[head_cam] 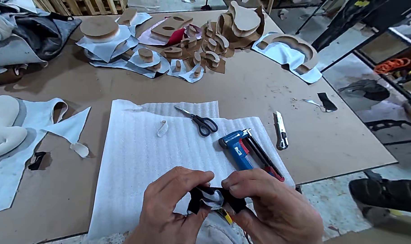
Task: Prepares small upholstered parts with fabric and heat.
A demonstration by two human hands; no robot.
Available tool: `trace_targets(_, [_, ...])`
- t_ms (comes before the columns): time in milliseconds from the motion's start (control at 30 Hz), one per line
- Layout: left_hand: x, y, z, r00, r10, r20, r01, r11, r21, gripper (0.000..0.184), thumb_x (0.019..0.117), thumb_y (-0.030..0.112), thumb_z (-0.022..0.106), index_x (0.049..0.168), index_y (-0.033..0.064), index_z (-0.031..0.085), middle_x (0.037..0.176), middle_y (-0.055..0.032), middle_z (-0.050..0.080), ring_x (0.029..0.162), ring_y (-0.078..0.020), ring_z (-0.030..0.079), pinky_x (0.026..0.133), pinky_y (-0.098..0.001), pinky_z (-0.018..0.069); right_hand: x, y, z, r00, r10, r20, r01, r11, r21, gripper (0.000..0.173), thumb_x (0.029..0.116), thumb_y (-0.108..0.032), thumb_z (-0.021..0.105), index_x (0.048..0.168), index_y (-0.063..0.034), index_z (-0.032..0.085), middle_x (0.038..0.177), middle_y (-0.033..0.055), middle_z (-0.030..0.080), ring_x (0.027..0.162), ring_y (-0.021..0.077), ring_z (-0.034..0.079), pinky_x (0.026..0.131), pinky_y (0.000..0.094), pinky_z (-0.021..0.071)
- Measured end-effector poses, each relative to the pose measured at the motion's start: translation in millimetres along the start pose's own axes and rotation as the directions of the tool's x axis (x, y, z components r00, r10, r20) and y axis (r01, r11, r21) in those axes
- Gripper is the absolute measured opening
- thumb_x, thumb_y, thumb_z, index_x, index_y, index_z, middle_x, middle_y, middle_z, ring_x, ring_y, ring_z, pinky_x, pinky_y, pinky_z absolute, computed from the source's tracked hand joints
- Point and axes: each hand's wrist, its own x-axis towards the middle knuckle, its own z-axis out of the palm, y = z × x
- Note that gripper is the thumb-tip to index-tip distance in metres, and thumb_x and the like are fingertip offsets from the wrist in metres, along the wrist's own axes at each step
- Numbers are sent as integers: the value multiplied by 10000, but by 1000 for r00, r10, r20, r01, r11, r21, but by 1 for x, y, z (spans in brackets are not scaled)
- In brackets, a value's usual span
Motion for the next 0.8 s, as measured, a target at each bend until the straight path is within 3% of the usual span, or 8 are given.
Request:
trace_targets(167, [3,9,-8,988,137,74,-145,983,115,137,962,178,707,1093,140,697,1057,-10,688,1009,-91,663,857,-213,568,-3,-9,-5,996,-78,34,81,992,-99,181,937,-93,738,1094,-116,651,1130,27,699,1076,98,685,887,208,601])
trace_targets(333, [2,5,-7,989,127,75,-136,982,133,105,989,164,669,1063,99,706,1038,-25,711,991,-87,678,849,-201,576,-5,-6,-2,998,-58,24,61,991,-122,195,923,-94,751,1085,-121,645,1103,34,700,1025,100,698,829,207,618])
trace_targets(433, [1,2,-6,993,85,82,-97,984,153,113,990,177,668,1051,92,708,1026,-27,721,981,-77,682,839,-200,576,-5,-4,1,999,1,38,4,990,-142,227,935,-112,735,1157,-118,689,1102,42,690,984,91,694,788,212,627])
trace_targets(600, [2,-9,-4,977,-205,52,210,972,-108,230,965,229,724,1136,75,712,1063,-20,727,941,-113,702,826,-287,619,0,11,8,988,155,1,-155,988,-8,172,957,-115,709,1112,-41,711,1037,51,715,859,105,717,735,266,652])
trace_targets(700, [4,-18,-10,936,-352,-5,339,905,-256,210,988,260,690,1025,66,763,984,-59,748,877,-150,722,792,-306,627,5,24,14,972,235,-21,-231,966,116,202,937,-124,736,1122,-42,727,1024,56,725,847,119,719,742,276,648])
trace_targets(733, [5,-20,-11,901,-433,-21,403,855,-327,196,982,232,693,984,53,771,929,-73,749,825,-147,723,768,-300,628,6,29,18,962,273,-27,-263,946,189,222,936,-145,749,1137,-52,731,1008,59,733,834,120,719,739,276,642])
trace_targets(800, [10,-19,-12,761,-649,17,555,637,-536,200,1002,151,638,924,9,755,818,-105,731,701,-128,702,695,-271,612,10,36,28,928,369,-41,-330,870,366,262,932,-196,762,1164,-77,738,958,77,745,800,124,719,719,278,629])
